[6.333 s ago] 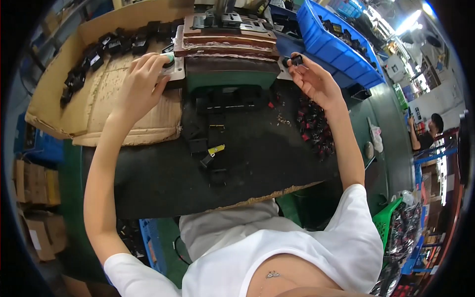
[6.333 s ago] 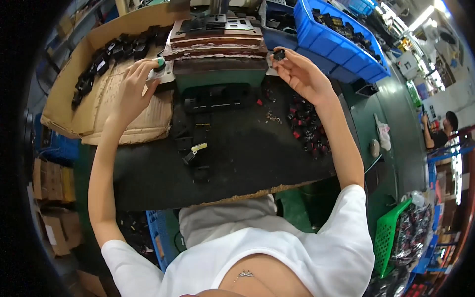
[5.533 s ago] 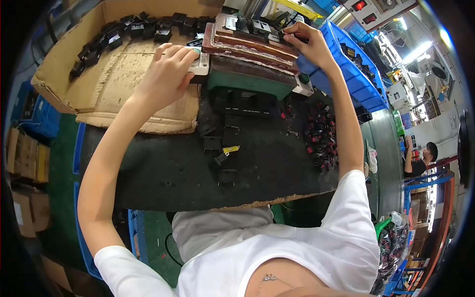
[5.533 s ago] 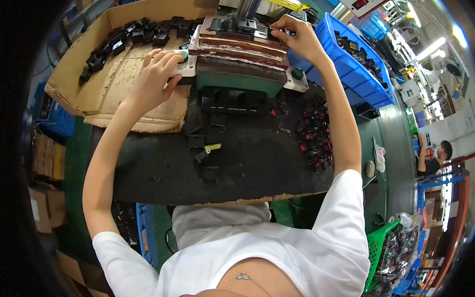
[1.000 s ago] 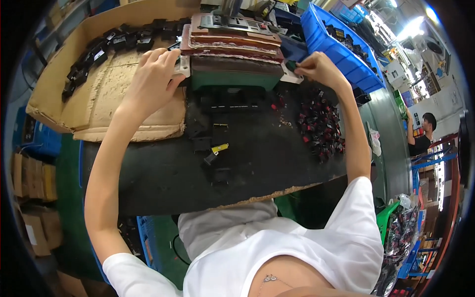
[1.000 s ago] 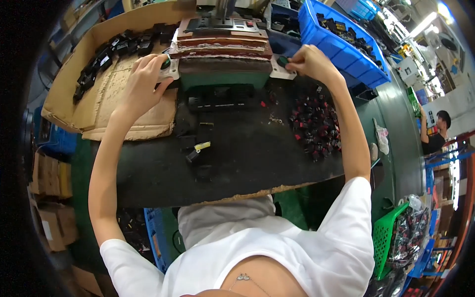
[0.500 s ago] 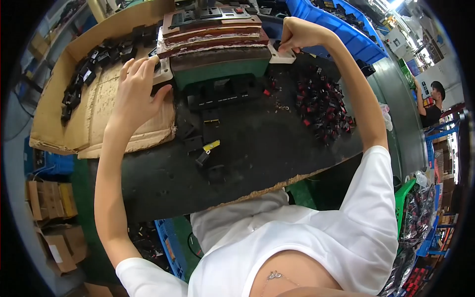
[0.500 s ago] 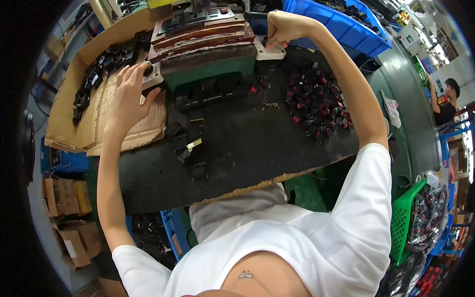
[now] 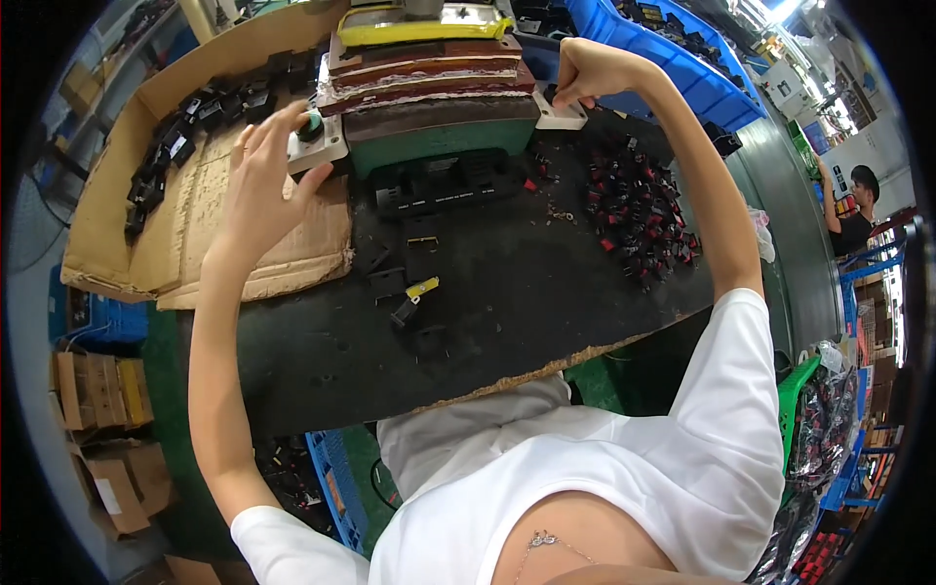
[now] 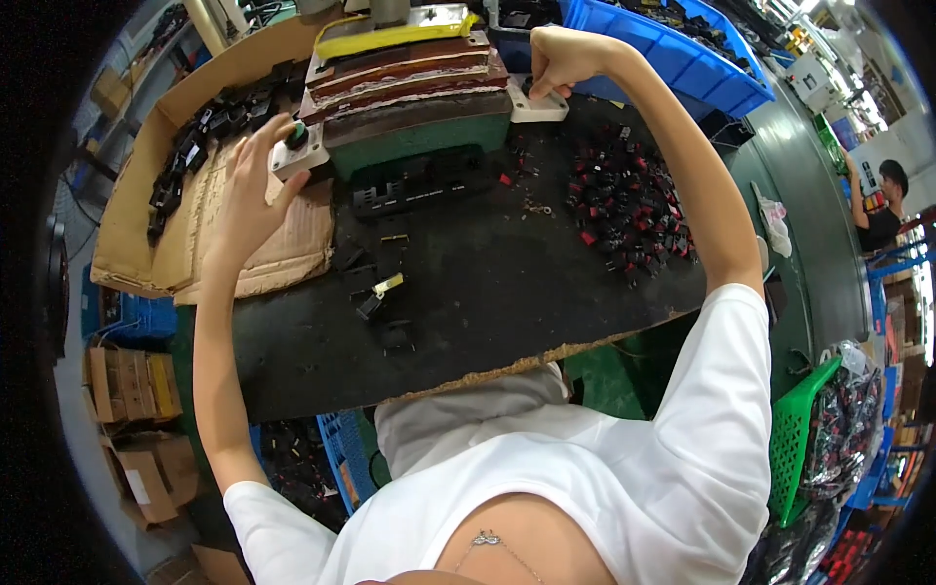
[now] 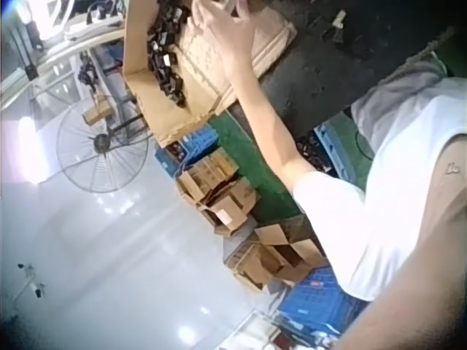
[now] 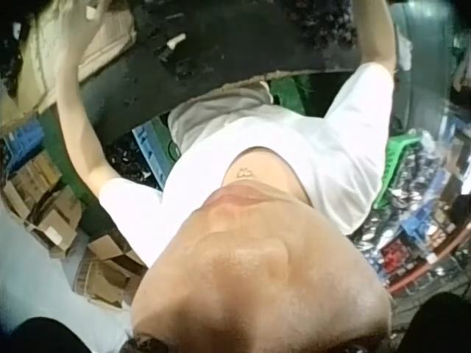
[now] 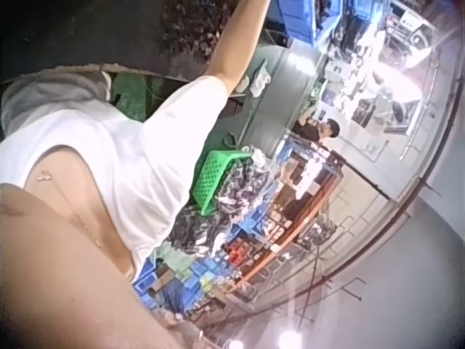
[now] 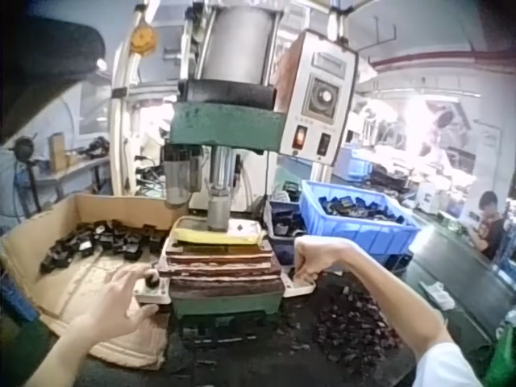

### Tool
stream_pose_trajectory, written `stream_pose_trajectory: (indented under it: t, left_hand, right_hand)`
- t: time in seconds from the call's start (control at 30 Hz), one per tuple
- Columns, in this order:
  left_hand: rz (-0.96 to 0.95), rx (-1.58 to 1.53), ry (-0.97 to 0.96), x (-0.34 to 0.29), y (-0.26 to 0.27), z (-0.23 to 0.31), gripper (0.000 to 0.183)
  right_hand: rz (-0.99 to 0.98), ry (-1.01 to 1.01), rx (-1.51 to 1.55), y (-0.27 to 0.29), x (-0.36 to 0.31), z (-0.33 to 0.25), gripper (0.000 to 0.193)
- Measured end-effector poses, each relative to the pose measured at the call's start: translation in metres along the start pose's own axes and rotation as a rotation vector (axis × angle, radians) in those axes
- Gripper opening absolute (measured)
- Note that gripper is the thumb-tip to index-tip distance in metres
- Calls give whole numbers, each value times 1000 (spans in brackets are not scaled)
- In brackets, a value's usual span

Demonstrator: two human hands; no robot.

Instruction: Assembling electronic components into plastic panels using a manual press machine on a factory assembly line.

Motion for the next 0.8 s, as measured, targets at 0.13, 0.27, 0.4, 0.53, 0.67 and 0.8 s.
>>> stream_pose_trajectory:
  t: [0.13, 0.27, 0.4, 0.53, 0.67, 0.8]
  left_hand:
    - [124, -65, 86, 0, 9, -12, 52]
    - [156, -95, 97, 1, 16, -7, 50]
    - [187, -86, 67, 2, 19, -2, 48]
    - [211, -37, 40, 1, 18, -1, 47]
    - [216, -13, 46, -4, 16, -4, 48]
    - [224, -45, 26, -2, 14, 0, 46]
  right_hand:
    - [-5, -3, 26, 1, -1, -5, 13]
    - [11, 5, 34, 1, -2, -9, 14]
    - [38, 21, 36, 1, -3, -2, 15]
    - [-14, 27, 22, -1, -8, -9, 15]
    - [-48, 116, 147, 0, -21, -36, 15]
    - [383, 419, 327, 23, -22, -72, 21]
Point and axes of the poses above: each hand's wrist, its own x-axis towards the middle knuckle, its own y-axis out of the back of the hand, z = x × y, the point moved 7 cm from there along x, towards the middle knuckle, and after that the axes turned 4 degrees about x, right-handed, at the moved point
